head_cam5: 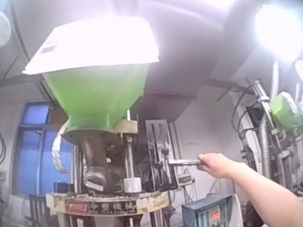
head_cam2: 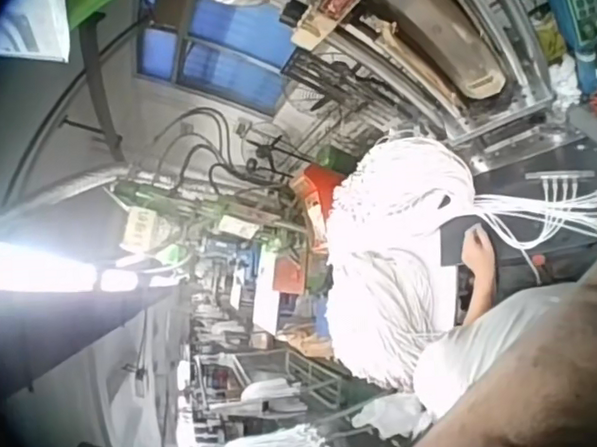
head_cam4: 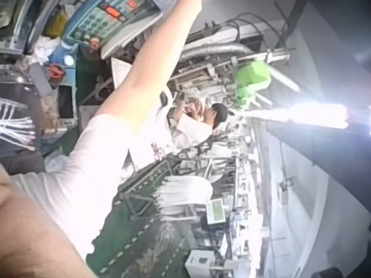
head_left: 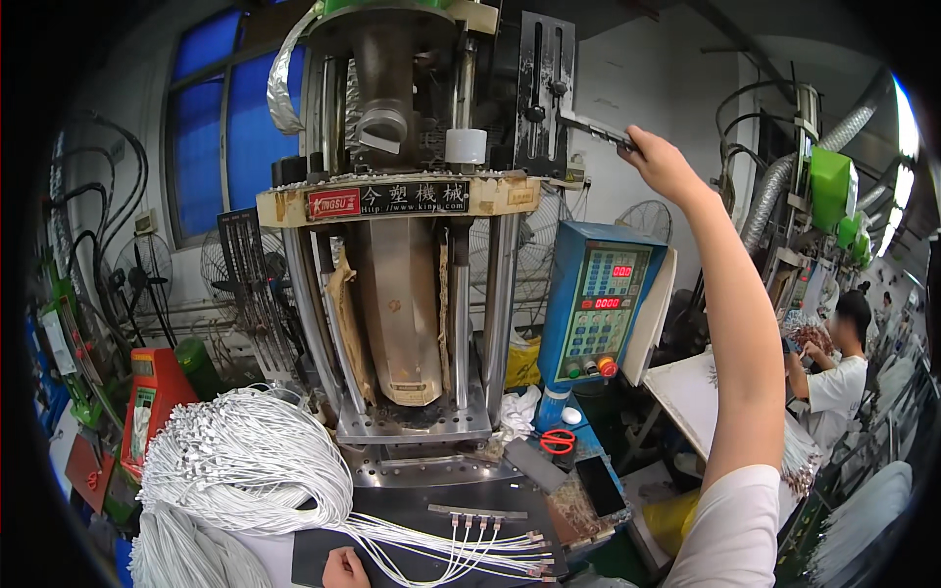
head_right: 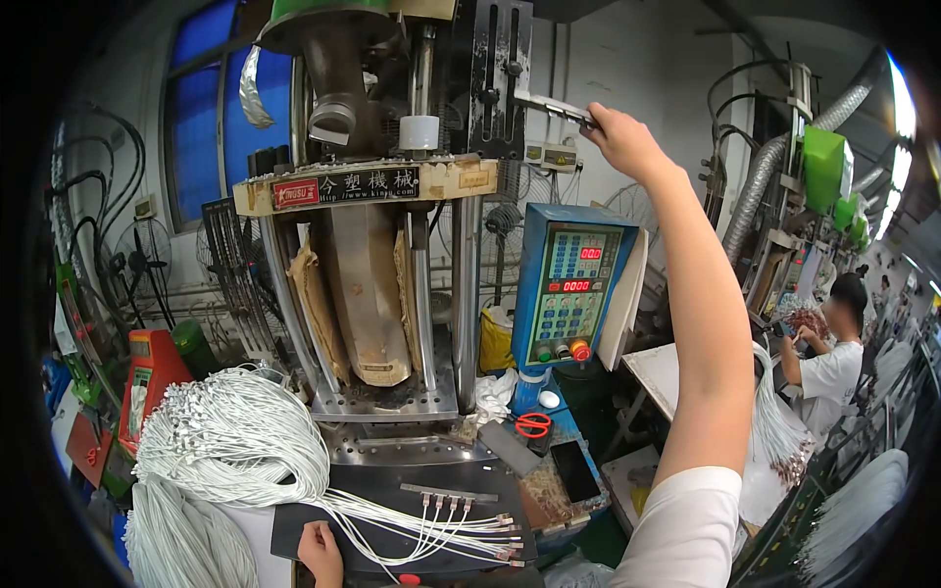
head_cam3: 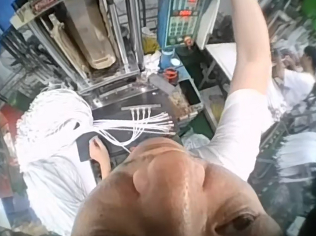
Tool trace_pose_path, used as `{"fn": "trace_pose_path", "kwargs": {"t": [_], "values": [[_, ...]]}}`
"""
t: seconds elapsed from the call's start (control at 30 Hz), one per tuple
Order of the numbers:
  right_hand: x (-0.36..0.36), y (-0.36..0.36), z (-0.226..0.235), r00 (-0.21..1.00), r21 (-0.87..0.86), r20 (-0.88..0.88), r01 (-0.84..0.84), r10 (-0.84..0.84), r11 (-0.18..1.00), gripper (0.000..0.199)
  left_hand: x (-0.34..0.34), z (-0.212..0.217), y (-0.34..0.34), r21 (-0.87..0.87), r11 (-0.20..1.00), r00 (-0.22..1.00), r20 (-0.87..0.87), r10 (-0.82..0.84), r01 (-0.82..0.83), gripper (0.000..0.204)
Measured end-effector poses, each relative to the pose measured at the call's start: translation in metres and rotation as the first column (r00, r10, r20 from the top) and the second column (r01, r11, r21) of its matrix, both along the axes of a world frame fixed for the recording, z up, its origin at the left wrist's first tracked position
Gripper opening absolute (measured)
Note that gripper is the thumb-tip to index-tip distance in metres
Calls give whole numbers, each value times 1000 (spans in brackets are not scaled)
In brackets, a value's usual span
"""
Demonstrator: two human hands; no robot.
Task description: Organizing and inserting bundles of wires into an assembly fixture for processing.
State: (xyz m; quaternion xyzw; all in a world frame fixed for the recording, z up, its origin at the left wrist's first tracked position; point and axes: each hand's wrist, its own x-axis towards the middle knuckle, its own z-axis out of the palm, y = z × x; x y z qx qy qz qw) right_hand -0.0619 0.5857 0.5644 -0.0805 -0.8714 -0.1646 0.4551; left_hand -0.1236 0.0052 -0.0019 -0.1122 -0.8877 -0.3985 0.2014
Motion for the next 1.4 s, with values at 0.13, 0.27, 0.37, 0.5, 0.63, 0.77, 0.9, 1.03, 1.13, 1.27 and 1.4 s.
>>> {"fn": "trace_pose_path", "kwargs": {"t": [0.13,0.27,0.37,0.5,0.63,0.77,0.9,1.03,1.13,1.27,1.4], "values": [[22,-30,-63,999,8,-8,-42,42,999,18,-13,-7,-2,186,981,996,64,-60,47,16],[32,-98,-199,943,-193,210,-218,257,957,15,-25,10,10,540,835,930,244,-276,106,16],[12,-156,-322,783,-407,392,-323,483,854,16,-33,32,43,771,534,670,194,-717,348,43],[-14,-217,-447,569,-617,506,-286,649,733,17,-49,37,94,607,541,550,197,-812,582,42],[-37,-218,-506,522,-794,420,-184,742,579,23,-86,12,108,681,605,572,324,-753,412,27],[-80,-179,-537,495,-960,239,-10,835,281,33,-148,-2,119,772,561,550,340,-763,300,28],[-125,-154,-542,709,-723,326,-240,625,648,39,-205,-4,158,580,796,653,537,-534,175,34],[-159,-141,-550,827,-960,277,255,490,112,37,-250,-31,193,185,980,898,414,-147,75,37],[-204,-120,-580,921,-423,223,-205,321,882,34,-295,-60,205,-111,993,984,-166,-68,50,37],[-263,-89,-635,991,3,61,-121,121,993,31,-344,-79,215,-307,881,932,61,-358,359,33],[-278,-86,-657,984,-205,171,-14,50,979,32,-342,-88,236,-877,400,885,-386,-259,-265,34]]}}
